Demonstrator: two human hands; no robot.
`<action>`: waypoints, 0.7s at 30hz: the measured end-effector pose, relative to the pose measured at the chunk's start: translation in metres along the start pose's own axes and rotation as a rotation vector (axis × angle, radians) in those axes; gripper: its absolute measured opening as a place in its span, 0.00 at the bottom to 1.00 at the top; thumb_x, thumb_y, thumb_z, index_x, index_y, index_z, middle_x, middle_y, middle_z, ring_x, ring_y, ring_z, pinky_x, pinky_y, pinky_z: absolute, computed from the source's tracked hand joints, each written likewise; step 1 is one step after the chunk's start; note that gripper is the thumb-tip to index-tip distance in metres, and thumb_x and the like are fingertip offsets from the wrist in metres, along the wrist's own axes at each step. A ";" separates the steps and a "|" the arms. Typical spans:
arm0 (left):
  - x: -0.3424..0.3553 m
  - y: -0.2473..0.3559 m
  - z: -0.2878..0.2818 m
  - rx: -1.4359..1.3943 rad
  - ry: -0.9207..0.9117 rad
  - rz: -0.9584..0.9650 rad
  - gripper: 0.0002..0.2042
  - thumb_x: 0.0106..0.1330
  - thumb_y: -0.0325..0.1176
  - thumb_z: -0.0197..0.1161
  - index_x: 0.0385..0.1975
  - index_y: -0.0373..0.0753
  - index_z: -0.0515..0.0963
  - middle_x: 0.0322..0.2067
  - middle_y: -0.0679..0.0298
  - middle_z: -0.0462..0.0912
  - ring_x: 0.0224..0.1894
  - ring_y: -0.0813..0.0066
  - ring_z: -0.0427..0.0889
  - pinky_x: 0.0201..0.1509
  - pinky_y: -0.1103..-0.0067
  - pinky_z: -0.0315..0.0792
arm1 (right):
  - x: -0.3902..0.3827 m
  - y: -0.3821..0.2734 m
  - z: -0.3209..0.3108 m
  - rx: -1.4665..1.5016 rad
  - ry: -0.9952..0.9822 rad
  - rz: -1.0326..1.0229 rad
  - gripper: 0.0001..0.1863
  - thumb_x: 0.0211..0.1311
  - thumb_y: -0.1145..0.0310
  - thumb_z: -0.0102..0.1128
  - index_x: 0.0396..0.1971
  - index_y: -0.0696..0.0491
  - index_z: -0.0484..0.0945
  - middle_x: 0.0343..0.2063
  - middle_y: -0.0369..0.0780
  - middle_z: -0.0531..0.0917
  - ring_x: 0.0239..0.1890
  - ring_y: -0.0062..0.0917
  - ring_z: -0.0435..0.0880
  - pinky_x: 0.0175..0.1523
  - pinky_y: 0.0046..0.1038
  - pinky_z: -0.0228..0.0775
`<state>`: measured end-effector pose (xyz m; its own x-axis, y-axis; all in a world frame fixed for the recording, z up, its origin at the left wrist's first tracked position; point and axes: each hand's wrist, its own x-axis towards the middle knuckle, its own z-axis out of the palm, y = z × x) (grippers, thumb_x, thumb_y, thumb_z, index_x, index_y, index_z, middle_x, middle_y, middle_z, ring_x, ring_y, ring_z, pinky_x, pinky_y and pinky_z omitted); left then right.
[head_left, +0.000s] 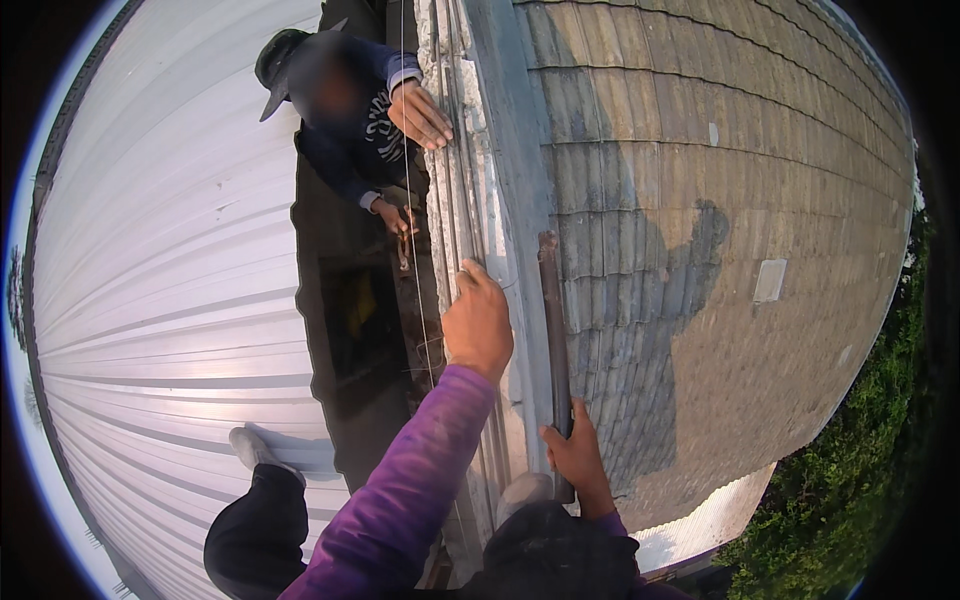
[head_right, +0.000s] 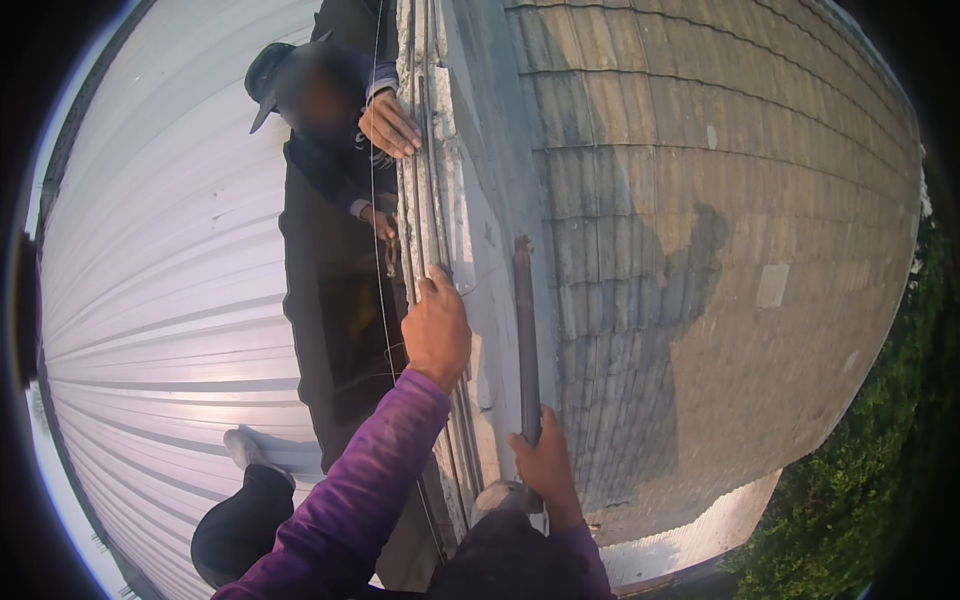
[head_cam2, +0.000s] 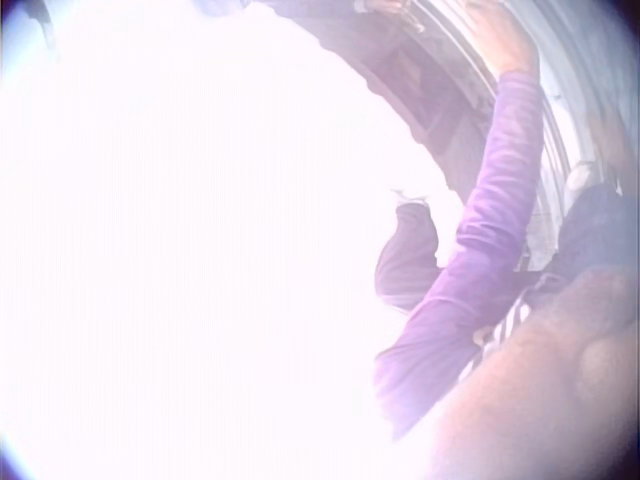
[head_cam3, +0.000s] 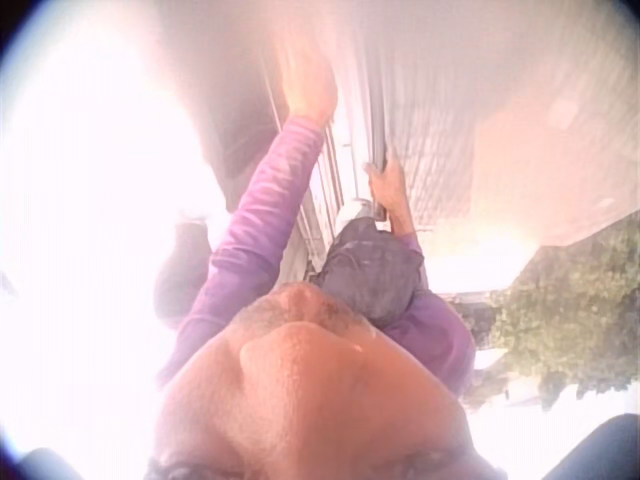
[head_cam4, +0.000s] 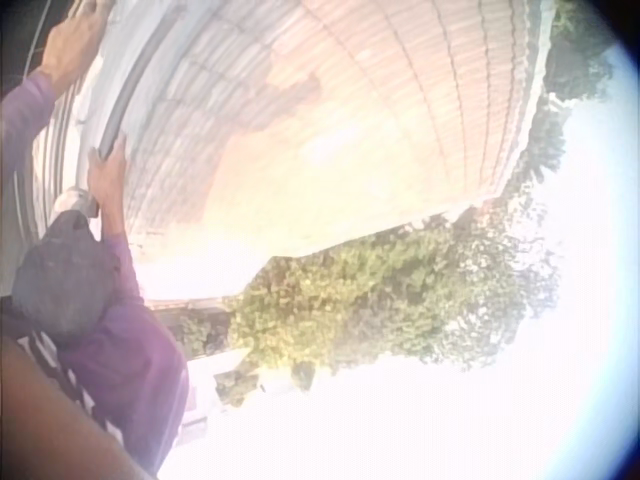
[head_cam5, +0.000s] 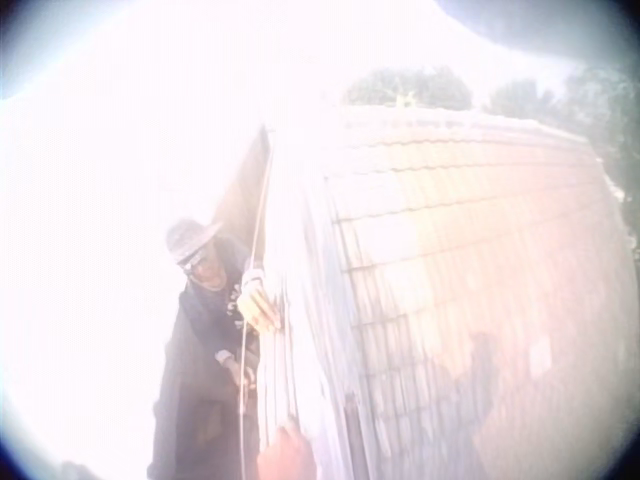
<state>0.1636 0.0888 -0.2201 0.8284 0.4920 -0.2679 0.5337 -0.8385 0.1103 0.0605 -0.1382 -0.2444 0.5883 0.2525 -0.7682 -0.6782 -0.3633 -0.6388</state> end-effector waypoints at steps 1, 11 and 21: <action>0.004 0.000 0.001 -0.006 0.002 -0.010 0.33 0.61 0.21 0.66 0.66 0.18 0.62 0.50 0.43 0.81 0.38 0.53 0.92 0.39 0.67 0.87 | 0.001 0.001 0.000 0.002 -0.002 -0.009 0.35 0.64 0.74 0.66 0.69 0.65 0.63 0.25 0.42 0.83 0.18 0.22 0.80 0.23 0.29 0.72; 0.034 -0.003 0.000 -0.011 -0.016 -0.003 0.13 0.60 0.21 0.68 0.43 0.29 0.73 0.40 0.47 0.84 0.39 0.54 0.92 0.41 0.69 0.87 | 0.002 0.000 0.000 0.050 -0.011 -0.002 0.32 0.65 0.73 0.66 0.66 0.65 0.65 0.26 0.40 0.82 0.17 0.20 0.79 0.22 0.27 0.70; 0.026 0.005 -0.003 -0.154 0.014 -0.108 0.09 0.65 0.21 0.63 0.42 0.30 0.72 0.40 0.43 0.84 0.40 0.44 0.90 0.43 0.60 0.85 | 0.005 -0.008 0.001 0.082 -0.015 0.007 0.30 0.65 0.74 0.66 0.64 0.64 0.66 0.27 0.41 0.82 0.16 0.19 0.78 0.20 0.26 0.68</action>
<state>0.1881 0.0985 -0.2240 0.7665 0.5813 -0.2730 0.6386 -0.7352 0.2274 0.0680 -0.1330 -0.2434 0.5767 0.2640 -0.7731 -0.7165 -0.2910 -0.6340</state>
